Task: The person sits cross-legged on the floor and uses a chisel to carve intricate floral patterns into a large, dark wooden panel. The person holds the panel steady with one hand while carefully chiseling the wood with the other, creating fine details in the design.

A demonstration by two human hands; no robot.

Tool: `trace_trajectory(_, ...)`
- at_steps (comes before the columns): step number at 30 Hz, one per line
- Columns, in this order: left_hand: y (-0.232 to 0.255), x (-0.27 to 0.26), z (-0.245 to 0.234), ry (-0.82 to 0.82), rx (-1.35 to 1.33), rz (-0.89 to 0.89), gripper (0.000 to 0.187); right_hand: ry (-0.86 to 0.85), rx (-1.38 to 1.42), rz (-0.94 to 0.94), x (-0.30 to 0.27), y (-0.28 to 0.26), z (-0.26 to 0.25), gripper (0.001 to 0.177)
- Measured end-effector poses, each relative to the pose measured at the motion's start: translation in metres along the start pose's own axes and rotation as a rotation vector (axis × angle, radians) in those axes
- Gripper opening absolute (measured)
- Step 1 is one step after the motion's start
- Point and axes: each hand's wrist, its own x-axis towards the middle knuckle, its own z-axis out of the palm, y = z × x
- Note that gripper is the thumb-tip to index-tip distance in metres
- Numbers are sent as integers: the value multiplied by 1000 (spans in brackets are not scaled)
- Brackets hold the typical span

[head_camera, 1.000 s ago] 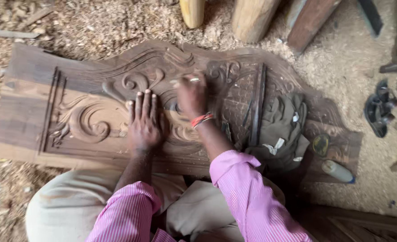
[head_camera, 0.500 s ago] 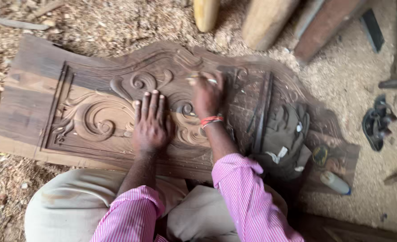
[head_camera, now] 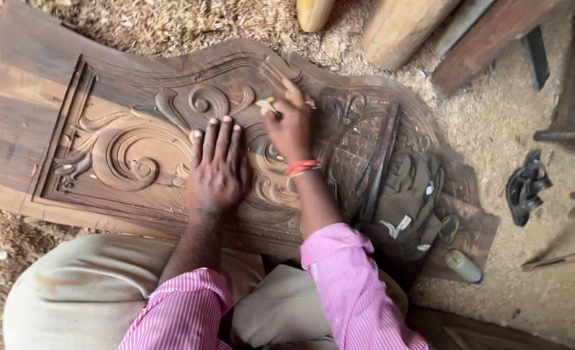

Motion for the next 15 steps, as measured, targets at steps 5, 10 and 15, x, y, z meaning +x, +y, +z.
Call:
trace_trajectory(5,-3,-2,1,-14,36,1,60,-106,33,-143,-5,-1,-17,24)
trace_trajectory(10,-3,-2,-1,-6,39,-4,61,-69,40,-108,12,-3,-20,22)
trace_trajectory(15,-4,-3,1,-69,79,-17,61,10,64,-13,27,3,-14,40)
